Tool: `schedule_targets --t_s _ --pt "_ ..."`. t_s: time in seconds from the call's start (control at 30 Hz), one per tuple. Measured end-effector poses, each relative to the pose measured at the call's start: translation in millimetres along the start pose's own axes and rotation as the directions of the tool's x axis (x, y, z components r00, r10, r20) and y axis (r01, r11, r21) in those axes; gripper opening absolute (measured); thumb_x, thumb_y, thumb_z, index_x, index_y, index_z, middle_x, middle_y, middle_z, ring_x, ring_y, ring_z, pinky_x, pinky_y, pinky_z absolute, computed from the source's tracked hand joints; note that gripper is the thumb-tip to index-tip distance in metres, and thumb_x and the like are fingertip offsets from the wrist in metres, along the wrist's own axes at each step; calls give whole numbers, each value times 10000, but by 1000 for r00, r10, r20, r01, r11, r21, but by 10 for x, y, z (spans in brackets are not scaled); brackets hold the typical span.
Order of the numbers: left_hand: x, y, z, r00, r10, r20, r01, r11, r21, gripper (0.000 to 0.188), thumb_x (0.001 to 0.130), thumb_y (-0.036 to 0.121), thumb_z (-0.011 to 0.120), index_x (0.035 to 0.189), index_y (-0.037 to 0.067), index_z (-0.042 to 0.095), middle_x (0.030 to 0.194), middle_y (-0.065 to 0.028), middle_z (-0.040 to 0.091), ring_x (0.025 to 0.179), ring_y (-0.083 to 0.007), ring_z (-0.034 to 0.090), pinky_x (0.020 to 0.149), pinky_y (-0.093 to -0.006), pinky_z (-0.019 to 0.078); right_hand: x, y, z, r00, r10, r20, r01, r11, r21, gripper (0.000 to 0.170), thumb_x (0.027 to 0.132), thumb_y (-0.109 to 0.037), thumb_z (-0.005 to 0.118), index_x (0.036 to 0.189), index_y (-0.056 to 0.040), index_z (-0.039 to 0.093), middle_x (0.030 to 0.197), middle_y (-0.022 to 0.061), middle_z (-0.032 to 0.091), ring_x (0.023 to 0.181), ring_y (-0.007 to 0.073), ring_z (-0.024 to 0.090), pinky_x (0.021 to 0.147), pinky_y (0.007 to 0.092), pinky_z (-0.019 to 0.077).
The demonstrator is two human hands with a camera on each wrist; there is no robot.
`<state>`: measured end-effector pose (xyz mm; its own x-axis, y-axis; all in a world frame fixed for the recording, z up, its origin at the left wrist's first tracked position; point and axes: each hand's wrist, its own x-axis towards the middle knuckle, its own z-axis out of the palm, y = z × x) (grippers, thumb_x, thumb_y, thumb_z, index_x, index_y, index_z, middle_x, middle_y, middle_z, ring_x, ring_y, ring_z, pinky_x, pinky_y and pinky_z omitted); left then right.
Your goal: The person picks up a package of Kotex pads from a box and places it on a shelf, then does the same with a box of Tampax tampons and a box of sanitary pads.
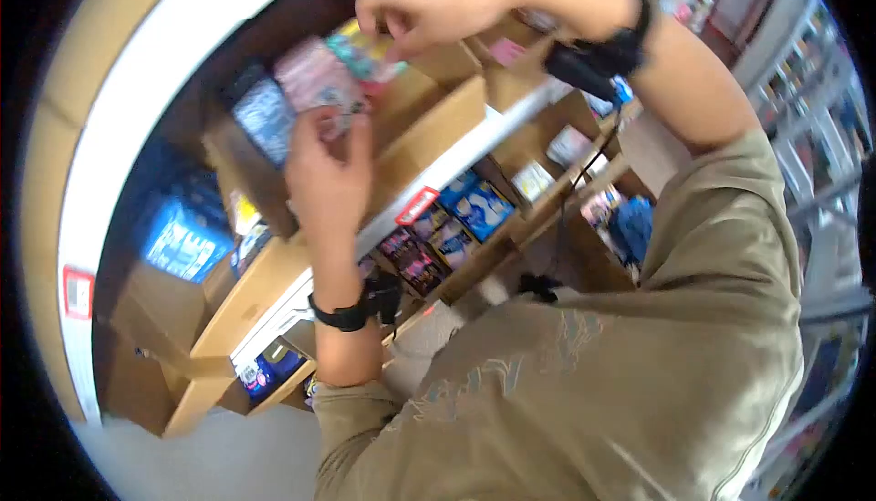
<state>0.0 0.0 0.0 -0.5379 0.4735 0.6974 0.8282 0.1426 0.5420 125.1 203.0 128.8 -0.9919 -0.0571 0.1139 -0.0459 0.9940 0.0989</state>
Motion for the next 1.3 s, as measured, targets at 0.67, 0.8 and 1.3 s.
schedule_targets --t_s 0.67,0.8,1.3 --pt "-1645 1818 2910 434 525 732 -73 831 -552 137 819 -39 638 942 9 673 1066 -137 658 953 -265 645 833 -333 505 -6389 -555 5732 -114 707 697 -878 -400 263 322 797 -217 599 1040 -18 671 1030 241 676 971 398 652 825 457 517" --pt "-2295 2010 3791 255 428 867 85 883 -461 165 787 -71 648 933 3 673 1034 -142 663 940 -286 651 837 -347 508 -6863 -909 6904 -304 502 810 -737 -662 134 548 817 -312 660 1185 72 526 1134 312 620 1085 433 601 932 455 484" --pt "-3783 2120 5517 -138 167 976 237 963 -131 156 812 -24 671 964 9 663 1071 -140 653 946 -277 647 834 -340 506 -6941 -328 8352 -731 -226 643 -99 -898 -429 1336 599 -778 678 1499 46 135 1443 206 417 1332 339 393 990 693 314"
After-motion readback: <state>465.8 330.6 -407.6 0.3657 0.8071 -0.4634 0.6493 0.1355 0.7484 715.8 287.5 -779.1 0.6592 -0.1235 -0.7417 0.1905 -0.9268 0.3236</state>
